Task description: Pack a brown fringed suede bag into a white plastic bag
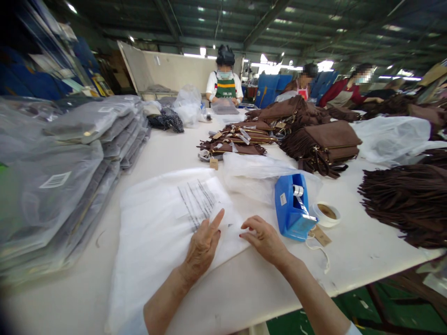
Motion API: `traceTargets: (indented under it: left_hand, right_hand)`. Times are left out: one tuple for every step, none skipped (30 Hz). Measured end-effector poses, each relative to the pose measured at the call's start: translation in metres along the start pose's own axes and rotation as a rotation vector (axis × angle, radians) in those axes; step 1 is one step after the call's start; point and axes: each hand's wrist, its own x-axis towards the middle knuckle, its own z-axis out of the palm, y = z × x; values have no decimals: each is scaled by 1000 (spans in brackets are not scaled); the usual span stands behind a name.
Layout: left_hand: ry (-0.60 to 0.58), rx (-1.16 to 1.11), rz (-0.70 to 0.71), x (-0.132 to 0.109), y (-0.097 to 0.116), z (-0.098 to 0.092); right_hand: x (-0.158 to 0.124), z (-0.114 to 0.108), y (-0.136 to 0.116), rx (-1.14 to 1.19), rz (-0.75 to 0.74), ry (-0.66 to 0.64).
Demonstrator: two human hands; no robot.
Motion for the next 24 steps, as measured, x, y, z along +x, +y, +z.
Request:
traceTargets:
  left_hand:
    - [-13,15,15,0,-1,0]
    - [-29,21,20,0,-1,0]
    - [-47,18,20,0,-1,0]
    - [-60,14,13,0,-1,0]
    - [-65,11,0,0,0,0]
    - [-65,12,-15,0,0,0]
    - [-62,13,-28,1,1,-1]
    - [-59,12,-37,1,2,-1]
    - [-59,8,-44,1,3,-1]
    - [-59,4,-50,1,3,-2]
    - [-60,-1,-54,2,3,-2]
    - [-60,-6,-57,2,3,-2]
    - [-59,-10,-60,2,3,-2]
    - [-59,-12,-61,2,3,-3]
    - [-58,-14,-62,3,3,-3]
    - [-57,-15,-61,3,3,-3]
    - [-58,-16,-61,3,4,-3]
    - [-58,-17,-60,3,4,-3]
    - [-57,-17,-60,3,5,-3]
    - [-56,-18,-62,3,5,-3]
    - [-55,-18,-63,3,6,-4]
    - [-53,-18,-65,3,7,-4]
    - [-51,-18,-67,2,8,-5]
    - [-49,-19,-67,2,8,-5]
  right_hand:
    - [-3,2,3,2,18,-20]
    - [-5,4,4,0,40,-32]
    - [-6,6,6,-5,64,-39]
    - [-6,8,6,-13,89,-43]
    - [-5,11,7,-22,113,-44]
    - [-4,13,7,-31,134,-46]
    - [-2,15,7,-40,152,-47]
    - [0,17,7,-50,166,-46]
    - [2,18,7,-60,178,-45]
    - [4,20,7,-71,188,-43]
    - [5,21,6,-80,196,-41]
    - [6,21,5,-90,202,-38]
    - [7,22,4,-98,205,-35]
    - [8,21,2,-106,205,-30]
    - [8,20,-1,-114,200,-23]
    - [9,19,-4,-121,191,-12]
    - [10,17,-8,-126,178,3]
    - [11,15,-13,-128,163,18]
    - [12,12,-17,-127,147,33]
    - [13,11,-21,-123,134,44]
    - [14,9,-25,-115,127,51]
    - [15,8,-28,-103,127,54]
    - [16,8,-30,-87,135,52]
    - [17,8,-32,-66,150,48]
